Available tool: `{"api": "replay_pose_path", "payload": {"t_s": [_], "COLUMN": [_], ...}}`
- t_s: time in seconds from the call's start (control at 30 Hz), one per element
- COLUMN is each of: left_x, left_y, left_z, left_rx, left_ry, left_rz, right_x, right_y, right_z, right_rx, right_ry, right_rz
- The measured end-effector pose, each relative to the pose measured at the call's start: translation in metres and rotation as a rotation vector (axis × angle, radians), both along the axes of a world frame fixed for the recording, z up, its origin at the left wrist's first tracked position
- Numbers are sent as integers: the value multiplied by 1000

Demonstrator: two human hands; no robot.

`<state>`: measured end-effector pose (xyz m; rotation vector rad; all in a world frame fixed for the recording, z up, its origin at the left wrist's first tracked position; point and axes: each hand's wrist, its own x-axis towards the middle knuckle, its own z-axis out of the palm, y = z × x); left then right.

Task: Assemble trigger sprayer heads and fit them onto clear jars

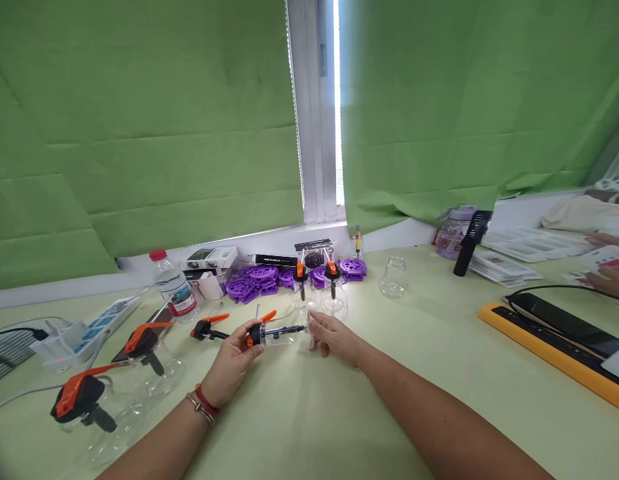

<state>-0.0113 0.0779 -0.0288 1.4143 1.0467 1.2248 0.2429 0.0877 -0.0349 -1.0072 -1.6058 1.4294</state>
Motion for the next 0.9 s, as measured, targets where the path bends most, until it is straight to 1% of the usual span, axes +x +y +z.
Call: {"api": "replay_pose_path", "payload": {"t_s": [0.13,0.2,0.33,0.53,0.63,0.77,0.9], "left_x": [0,-1,-2,-4,-4,-3,-2], "left_y": [1,1,0,1,2,2,1], "left_z": [3,4,4,0,-1,-2,-2], "left_rx": [-12,-17,-18,-9,22,94,79], "left_ry": [-12,-6,2,10,29,44,53], "left_rz": [41,37,7,-20,-29,-46,-57], "right_x": [0,0,2,2,0,-3,-3], "right_y": [-3,-3,-1,0,-1,0,3], "right_z": [2,3,3,5,6,0,-6], "right_rx": [129,148,111,67,48,-37,-79], "right_ry": [94,119,116,69,59,-1,-71], "right_rz": [55,90,93,43,19,1,-12]}}
